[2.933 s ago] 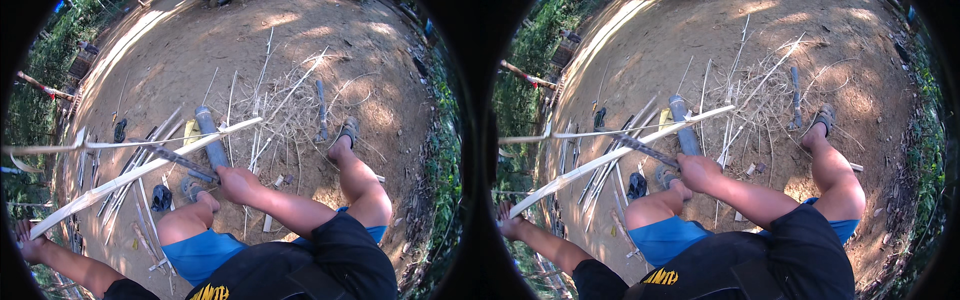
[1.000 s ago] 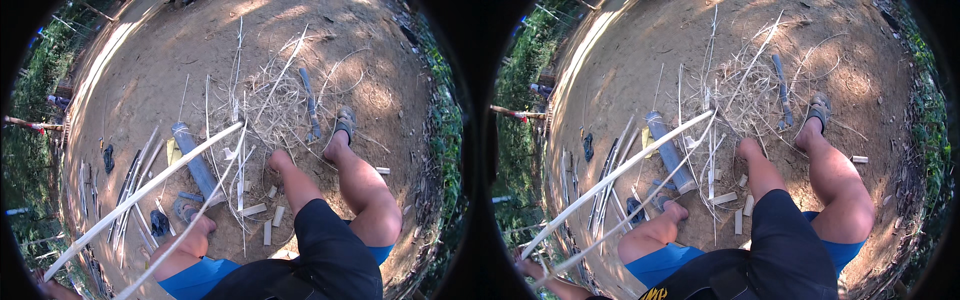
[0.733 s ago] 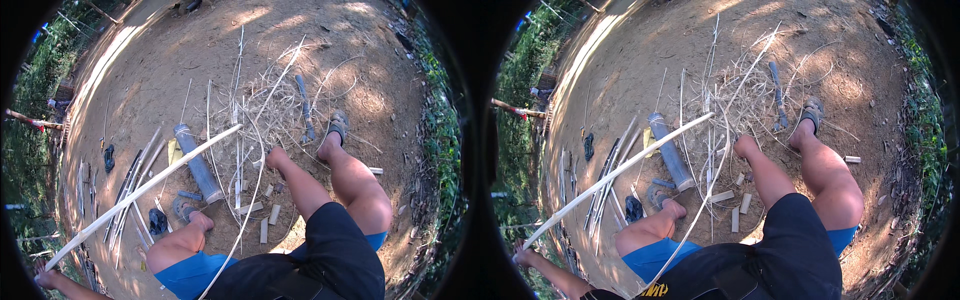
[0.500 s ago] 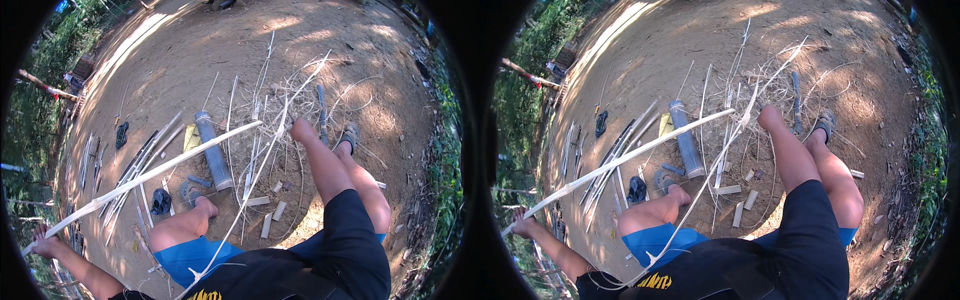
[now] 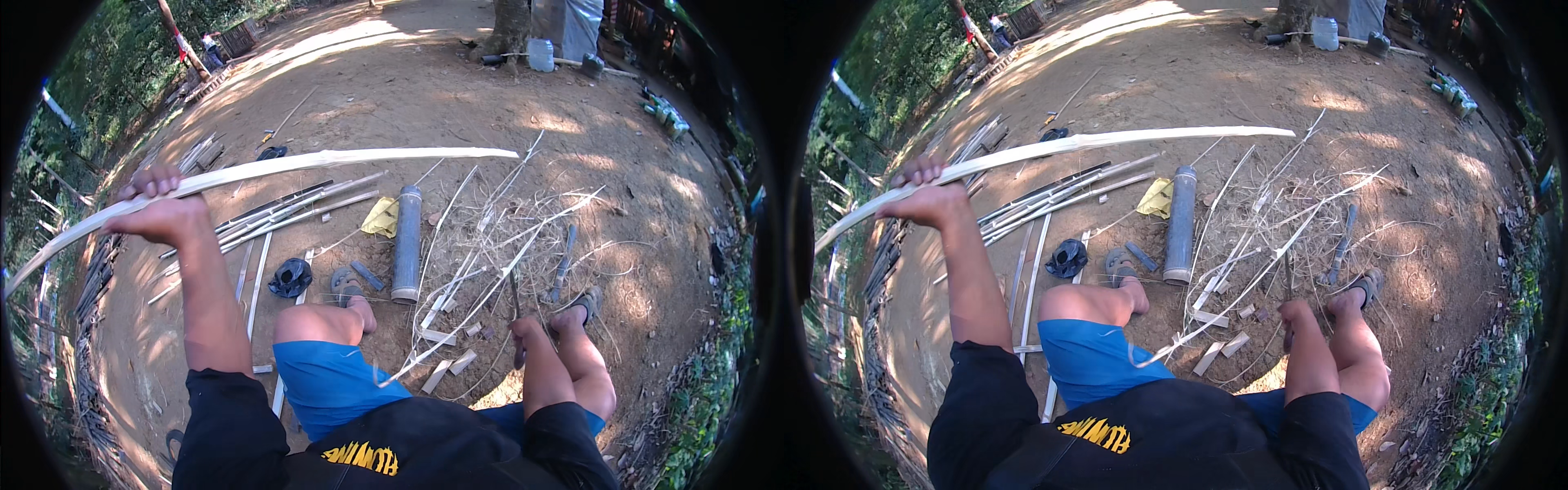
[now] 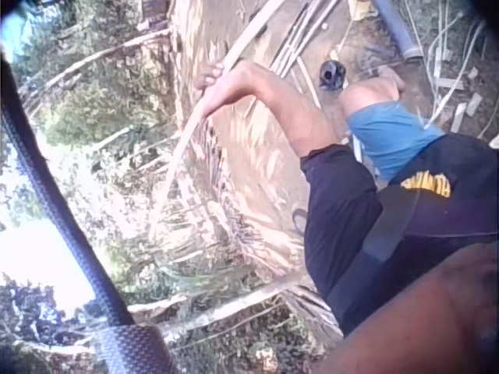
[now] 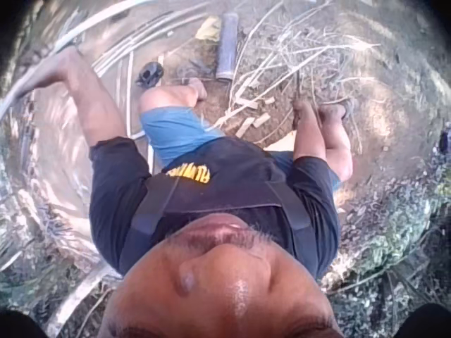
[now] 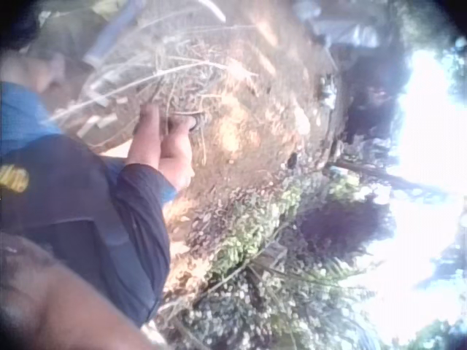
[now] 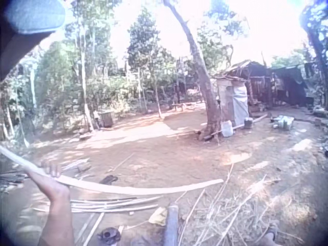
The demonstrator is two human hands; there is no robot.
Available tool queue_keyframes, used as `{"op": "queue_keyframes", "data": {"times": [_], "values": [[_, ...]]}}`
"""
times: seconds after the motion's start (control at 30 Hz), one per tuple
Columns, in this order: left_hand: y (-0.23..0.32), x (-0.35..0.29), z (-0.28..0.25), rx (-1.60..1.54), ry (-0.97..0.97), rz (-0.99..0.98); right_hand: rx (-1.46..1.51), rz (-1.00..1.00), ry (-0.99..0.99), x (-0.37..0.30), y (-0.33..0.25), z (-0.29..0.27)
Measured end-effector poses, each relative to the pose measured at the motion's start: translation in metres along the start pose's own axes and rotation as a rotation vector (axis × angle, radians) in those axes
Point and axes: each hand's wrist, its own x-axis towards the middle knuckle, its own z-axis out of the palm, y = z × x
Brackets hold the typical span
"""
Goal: The person shapes a long piece of wood by shaving off thin strips from its surface using a large knife.
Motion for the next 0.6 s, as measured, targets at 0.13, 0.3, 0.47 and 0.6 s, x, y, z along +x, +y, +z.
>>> {"op": "queue_keyframes", "data": {"times": [0.13, 0.3, 0.47, 0.6], "values": [[-0.072, -0.086, -0.008, 0.081, 0.065, -0.256, 0.694, 0.049, -0.002, -0.040, 0.045, 0.081], [-0.096, -0.168, -0.047, 0.195, 0.063, -0.389, 0.897, -0.012, 0.041, -0.083, 0.017, 0.074], [-0.067, -0.205, -0.064, 0.212, -0.119, -0.541, 1.023, -0.345, 0.096, -0.167, -0.052, 0.067], [-0.033, -0.229, -0.073, 0.240, -0.374, -0.525, 1.034, -0.611, -0.027, -0.227, -0.125, 0.090]]}}
